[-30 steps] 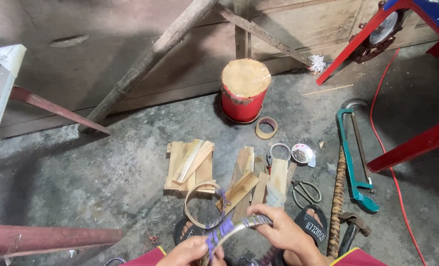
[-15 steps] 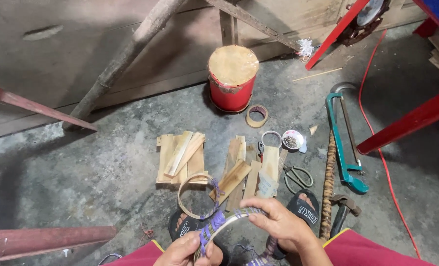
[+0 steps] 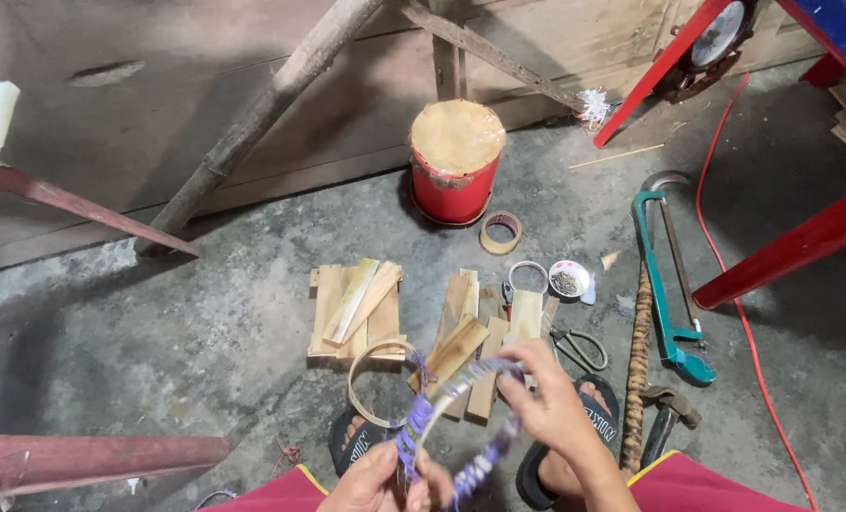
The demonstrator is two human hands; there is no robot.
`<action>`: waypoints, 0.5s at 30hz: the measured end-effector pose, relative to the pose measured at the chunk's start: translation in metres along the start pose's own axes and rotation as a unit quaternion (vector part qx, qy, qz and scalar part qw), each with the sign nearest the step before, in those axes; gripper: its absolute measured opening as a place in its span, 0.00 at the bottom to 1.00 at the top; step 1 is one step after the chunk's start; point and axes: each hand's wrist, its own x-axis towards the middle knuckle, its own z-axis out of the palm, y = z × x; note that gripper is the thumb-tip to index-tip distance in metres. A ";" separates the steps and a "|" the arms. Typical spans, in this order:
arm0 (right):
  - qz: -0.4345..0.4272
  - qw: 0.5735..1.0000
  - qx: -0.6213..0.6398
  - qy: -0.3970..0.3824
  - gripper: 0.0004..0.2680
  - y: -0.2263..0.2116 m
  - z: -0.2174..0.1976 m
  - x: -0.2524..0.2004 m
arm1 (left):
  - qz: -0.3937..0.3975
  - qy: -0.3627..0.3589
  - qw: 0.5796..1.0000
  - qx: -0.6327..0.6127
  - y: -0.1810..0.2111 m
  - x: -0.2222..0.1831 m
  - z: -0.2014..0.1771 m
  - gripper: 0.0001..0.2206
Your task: Manually wrapping a decorative purple strip around a wooden hoop for an instrument.
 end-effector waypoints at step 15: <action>0.183 0.926 0.291 -0.154 0.17 -0.061 0.060 -0.025 | 0.094 0.019 0.763 0.639 0.005 0.010 0.022 0.17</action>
